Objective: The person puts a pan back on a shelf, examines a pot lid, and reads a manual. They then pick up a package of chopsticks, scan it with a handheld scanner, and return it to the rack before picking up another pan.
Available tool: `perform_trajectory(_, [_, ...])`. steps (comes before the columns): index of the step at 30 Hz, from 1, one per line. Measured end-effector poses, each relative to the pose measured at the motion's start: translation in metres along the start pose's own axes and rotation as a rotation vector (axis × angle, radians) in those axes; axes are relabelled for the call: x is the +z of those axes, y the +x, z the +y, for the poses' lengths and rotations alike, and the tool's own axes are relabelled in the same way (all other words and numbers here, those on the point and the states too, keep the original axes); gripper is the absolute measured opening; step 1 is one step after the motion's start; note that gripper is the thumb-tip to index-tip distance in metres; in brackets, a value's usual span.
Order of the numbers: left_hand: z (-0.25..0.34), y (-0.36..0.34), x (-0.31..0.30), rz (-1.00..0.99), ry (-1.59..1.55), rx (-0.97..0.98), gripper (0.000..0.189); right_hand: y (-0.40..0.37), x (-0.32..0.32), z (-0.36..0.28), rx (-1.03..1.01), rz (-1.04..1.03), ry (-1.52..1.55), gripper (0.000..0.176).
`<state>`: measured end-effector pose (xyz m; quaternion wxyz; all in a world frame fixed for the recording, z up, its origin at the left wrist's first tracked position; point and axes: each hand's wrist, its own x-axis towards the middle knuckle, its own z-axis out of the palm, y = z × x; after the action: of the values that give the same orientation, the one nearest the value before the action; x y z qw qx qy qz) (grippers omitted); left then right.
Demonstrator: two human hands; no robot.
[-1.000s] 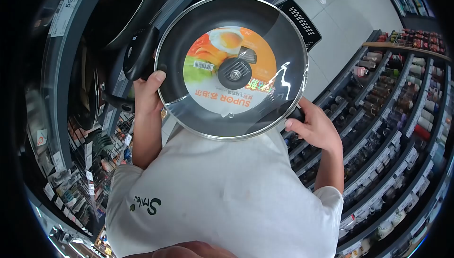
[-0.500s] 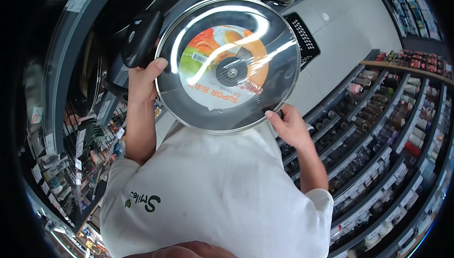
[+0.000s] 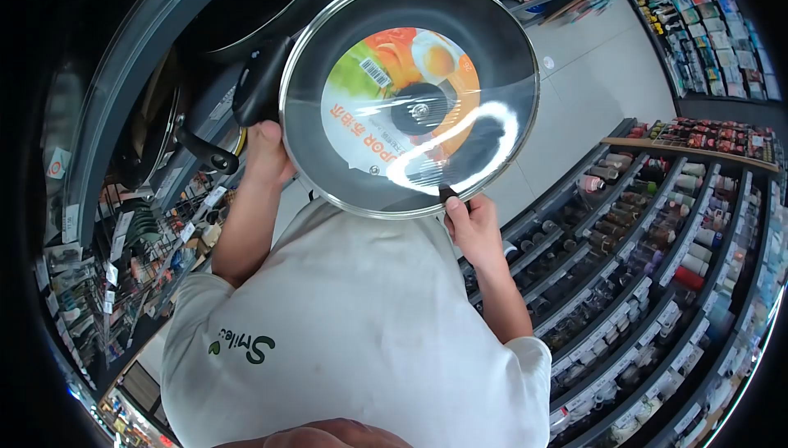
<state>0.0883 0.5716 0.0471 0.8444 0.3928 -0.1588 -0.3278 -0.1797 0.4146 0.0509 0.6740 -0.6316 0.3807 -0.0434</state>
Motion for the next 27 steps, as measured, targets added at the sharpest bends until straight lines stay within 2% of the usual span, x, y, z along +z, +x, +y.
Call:
perform_trajectory(2, [-0.007, -0.011, 0.008, 0.027, -0.040, -0.035, 0.085, 0.002, 0.001, 0.003, 0.008, -0.013, 0.080, 0.038])
perform_trajectory(3, [-0.013, -0.015, 0.009, 0.026, -0.070, -0.015, 0.075, 0.002, 0.002, 0.003, 0.006, -0.028, 0.078, 0.038])
perform_trajectory(5, [-0.028, -0.022, 0.014, 0.130, -0.107, -0.062, 0.060, 0.000, 0.006, 0.003, 0.072, 0.089, 0.079, 0.039])
perform_trajectory(6, [-0.032, -0.023, 0.021, 0.133, -0.131, -0.051, 0.054, -0.001, 0.005, 0.002, 0.091, 0.085, 0.137, 0.033])
perform_trajectory(7, [-0.036, -0.022, 0.028, 0.137, -0.155, -0.039, 0.049, -0.002, 0.006, 0.003, 0.083, 0.122, 0.151, 0.035])
perform_trajectory(9, [-0.036, -0.020, 0.040, 0.104, -0.023, 0.022, 0.051, -0.005, 0.003, 0.012, 0.078, 0.141, 0.095, 0.038])
perform_trajectory(14, [-0.032, -0.022, 0.054, -0.023, 0.067, 0.117, 0.063, -0.017, 0.021, 0.008, 0.162, 0.231, 0.130, 0.041])
perform_trajectory(17, [-0.032, -0.022, 0.054, -0.046, 0.098, 0.049, 0.064, -0.023, 0.029, 0.002, 0.185, 0.226, 0.137, 0.040])
perform_trajectory(18, [-0.036, -0.022, 0.049, -0.100, 0.147, 0.012, 0.074, -0.024, 0.031, 0.002, 0.192, 0.231, 0.118, 0.040])
perform_trajectory(19, [-0.038, -0.021, 0.049, -0.110, 0.142, 0.018, 0.074, -0.025, 0.032, 0.002, 0.196, 0.238, 0.100, 0.040])
perform_trajectory(21, [-0.039, -0.021, 0.054, -0.010, 0.120, 0.045, 0.064, -0.026, 0.031, 0.001, 0.170, 0.216, 0.085, 0.041])
perform_trajectory(27, [-0.038, -0.023, 0.055, -0.032, 0.094, -0.089, 0.054, -0.035, 0.030, 0.006, 0.154, 0.212, 0.046, 0.047])
